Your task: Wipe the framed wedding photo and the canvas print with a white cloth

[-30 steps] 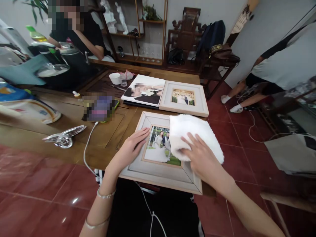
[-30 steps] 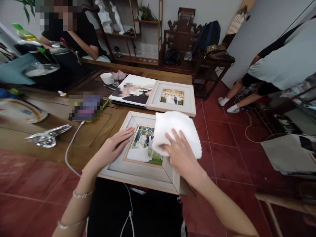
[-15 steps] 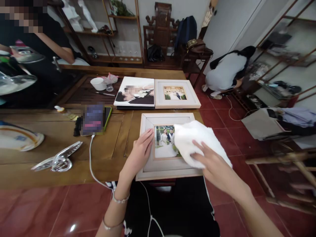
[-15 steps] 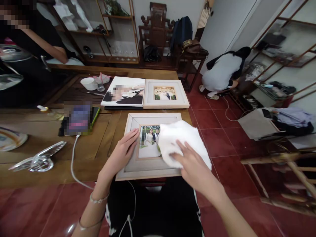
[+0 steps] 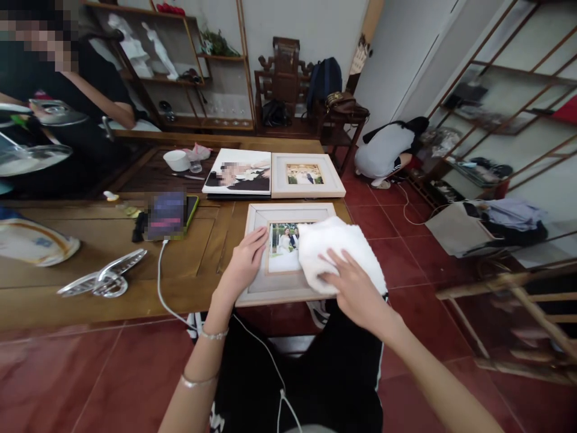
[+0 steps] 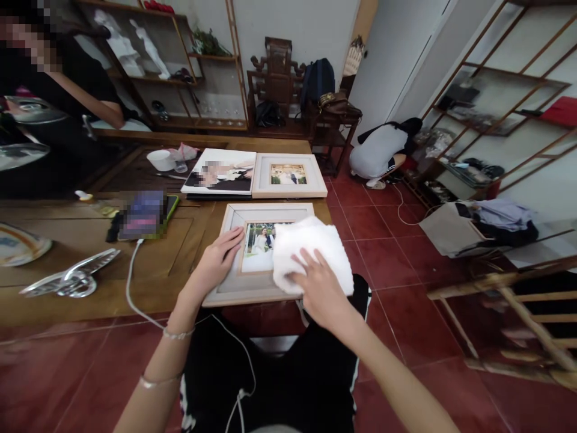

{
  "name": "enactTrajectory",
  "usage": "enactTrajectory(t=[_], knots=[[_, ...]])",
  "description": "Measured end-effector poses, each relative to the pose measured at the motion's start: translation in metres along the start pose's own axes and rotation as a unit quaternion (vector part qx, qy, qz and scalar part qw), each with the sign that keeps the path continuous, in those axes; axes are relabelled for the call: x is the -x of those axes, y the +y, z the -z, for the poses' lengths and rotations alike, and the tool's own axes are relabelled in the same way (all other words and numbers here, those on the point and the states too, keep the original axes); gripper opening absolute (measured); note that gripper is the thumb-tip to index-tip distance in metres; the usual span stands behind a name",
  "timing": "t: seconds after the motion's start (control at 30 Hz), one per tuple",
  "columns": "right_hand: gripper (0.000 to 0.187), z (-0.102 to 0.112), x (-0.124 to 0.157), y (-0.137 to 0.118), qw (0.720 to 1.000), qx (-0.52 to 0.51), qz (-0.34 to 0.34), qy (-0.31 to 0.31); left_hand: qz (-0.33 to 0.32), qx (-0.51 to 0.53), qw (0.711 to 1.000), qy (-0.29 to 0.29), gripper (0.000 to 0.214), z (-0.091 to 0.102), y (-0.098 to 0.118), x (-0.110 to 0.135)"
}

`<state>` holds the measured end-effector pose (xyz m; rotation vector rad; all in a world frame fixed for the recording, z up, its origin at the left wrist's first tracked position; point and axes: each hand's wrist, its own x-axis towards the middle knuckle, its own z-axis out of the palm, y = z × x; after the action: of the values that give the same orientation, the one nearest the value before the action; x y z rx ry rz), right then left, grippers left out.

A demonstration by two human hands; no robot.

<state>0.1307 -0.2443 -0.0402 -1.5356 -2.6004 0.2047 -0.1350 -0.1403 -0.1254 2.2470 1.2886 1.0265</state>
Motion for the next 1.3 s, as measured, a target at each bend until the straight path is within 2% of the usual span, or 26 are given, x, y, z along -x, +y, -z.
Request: enactTrajectory(t=[0.1,0.2,0.33,0.6,0.77,0.9,1.0,1.1,1.2,1.3], knots=[[0.068,0.004,0.028,-0.018,1.000,-0.001,-0.002,-0.024,-0.008,0.007,1.000,-0.002,0.041,0.000,-0.002,-0.002],[0.071,0.003,0.026,-0.017,0.999,-0.001,-0.025,-0.036,-0.009,0.009,1.000,-0.011,0.041,0.000,-0.004,-0.003],[0.073,0.004,-0.003,0.004,0.999,0.012,-0.022,-0.043,-0.022,-0.003,1.000,-0.018,0.041,0.001,-0.007,-0.005],[0.074,0.028,-0.072,0.052,0.994,0.060,0.044,-0.082,-0.043,-0.011,0.998,-0.042,0.043,0.002,-0.008,-0.006],[0.073,0.021,-0.102,0.066,0.992,0.076,0.059,-0.082,-0.015,-0.025,0.999,-0.019,0.044,-0.006,-0.011,0.002],[0.073,0.013,-0.113,0.067,0.991,0.096,0.063,-0.071,-0.003,-0.028,1.000,0.009,0.042,-0.009,-0.009,0.005],[0.072,0.013,-0.106,0.054,0.990,0.095,0.057,-0.090,0.001,-0.024,1.000,0.003,0.042,-0.007,-0.005,0.005],[0.070,0.015,-0.082,0.029,0.987,0.060,0.051,-0.141,0.021,-0.021,1.000,-0.001,0.042,-0.004,0.000,0.005],[0.065,0.019,-0.052,0.003,0.975,-0.007,0.097,-0.197,0.027,-0.014,1.000,-0.002,0.041,-0.004,0.004,0.006],[0.065,0.021,-0.034,-0.004,0.972,-0.051,0.107,-0.202,0.023,-0.013,1.000,-0.010,0.041,-0.004,0.004,0.008]])
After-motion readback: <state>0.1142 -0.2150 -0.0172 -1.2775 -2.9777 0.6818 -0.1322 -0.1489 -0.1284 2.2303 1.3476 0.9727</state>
